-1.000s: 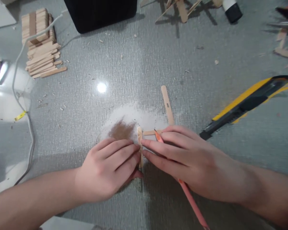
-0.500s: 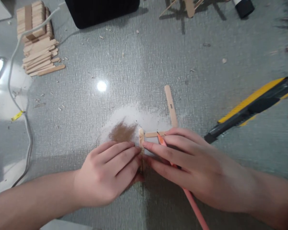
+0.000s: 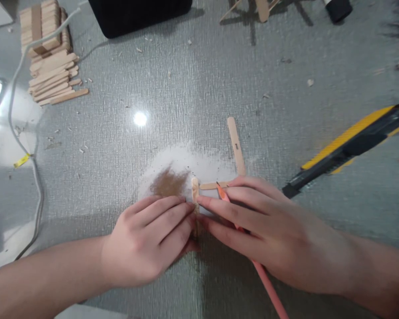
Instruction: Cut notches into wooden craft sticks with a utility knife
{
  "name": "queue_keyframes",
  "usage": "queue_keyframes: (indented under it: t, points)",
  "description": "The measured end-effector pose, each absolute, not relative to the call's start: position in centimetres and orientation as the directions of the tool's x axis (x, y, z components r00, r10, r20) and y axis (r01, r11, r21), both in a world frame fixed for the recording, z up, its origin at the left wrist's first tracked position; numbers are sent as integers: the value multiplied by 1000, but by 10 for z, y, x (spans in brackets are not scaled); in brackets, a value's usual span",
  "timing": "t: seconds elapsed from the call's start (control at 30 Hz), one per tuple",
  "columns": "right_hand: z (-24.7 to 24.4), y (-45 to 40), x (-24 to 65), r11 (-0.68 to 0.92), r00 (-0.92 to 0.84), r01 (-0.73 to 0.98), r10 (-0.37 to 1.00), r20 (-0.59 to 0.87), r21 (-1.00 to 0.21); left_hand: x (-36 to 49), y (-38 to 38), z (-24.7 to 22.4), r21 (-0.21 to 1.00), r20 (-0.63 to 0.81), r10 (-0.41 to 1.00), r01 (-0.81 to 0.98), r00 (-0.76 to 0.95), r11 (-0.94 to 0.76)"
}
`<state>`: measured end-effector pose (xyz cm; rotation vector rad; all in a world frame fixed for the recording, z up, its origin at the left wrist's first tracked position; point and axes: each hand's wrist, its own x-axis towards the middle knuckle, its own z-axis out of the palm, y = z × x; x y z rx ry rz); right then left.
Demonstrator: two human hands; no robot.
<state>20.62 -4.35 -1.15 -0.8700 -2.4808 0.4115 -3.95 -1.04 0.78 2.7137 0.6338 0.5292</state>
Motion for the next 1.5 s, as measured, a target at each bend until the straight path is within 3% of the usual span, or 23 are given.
queue_keyframes:
  t: [1.33,1.4,1.5]
  points:
    - [-13,-43,208,758,-689,518,644,333,-397,-36,-13,21,371,185,452,364,873,-854]
    - [-13,-43,208,744,-664,515,660,350,-426,-37,-14,21,371,188,452,363,872,-855]
    - [-8,-47,210,672,-591,480,722,358,-564,-38,-14,20,379,192,453,360,871,-853]
